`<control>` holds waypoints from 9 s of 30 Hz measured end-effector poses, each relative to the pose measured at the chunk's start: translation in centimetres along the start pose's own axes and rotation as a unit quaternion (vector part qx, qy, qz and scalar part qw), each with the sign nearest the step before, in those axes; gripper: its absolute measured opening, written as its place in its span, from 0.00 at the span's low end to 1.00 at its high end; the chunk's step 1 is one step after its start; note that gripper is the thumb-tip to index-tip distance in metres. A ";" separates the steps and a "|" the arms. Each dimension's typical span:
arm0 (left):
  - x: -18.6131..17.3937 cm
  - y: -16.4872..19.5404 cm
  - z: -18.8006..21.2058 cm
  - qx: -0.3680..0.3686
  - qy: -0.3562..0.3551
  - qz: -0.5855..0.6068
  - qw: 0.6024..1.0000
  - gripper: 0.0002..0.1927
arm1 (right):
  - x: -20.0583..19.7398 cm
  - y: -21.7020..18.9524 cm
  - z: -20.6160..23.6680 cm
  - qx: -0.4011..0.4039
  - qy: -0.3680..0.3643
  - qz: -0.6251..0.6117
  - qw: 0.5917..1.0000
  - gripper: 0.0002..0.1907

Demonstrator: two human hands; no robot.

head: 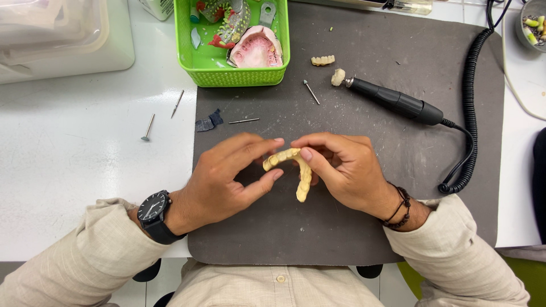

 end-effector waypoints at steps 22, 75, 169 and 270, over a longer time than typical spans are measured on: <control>4.2 0.5 -10.1 0.286 -0.101 -0.591 0.748 0.05 | 3.2 -13.2 -3.3 -0.434 -0.030 0.379 0.817 0.35; 0.2 -1.0 -2.5 0.075 0.004 -0.031 0.997 0.27 | -2.1 -2.3 -0.4 -0.214 0.080 0.182 0.956 0.12; 0.8 0.5 -1.4 0.193 -0.021 -0.094 0.977 0.28 | -0.4 2.6 0.4 0.057 -0.059 -0.193 0.978 0.15; -0.6 -0.1 -1.8 0.077 0.047 -0.026 0.996 0.15 | -0.8 2.4 0.2 0.060 -0.112 -0.431 0.893 0.28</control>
Point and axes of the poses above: each hand's wrist, its own z-axis away from the middle knuckle, its own x-axis out of the palm, y = z × x, the point moved 8 cm from there along -z, towards the middle knuckle, and after that the axes turned 4 degrees about -y, right-handed, at the moved point
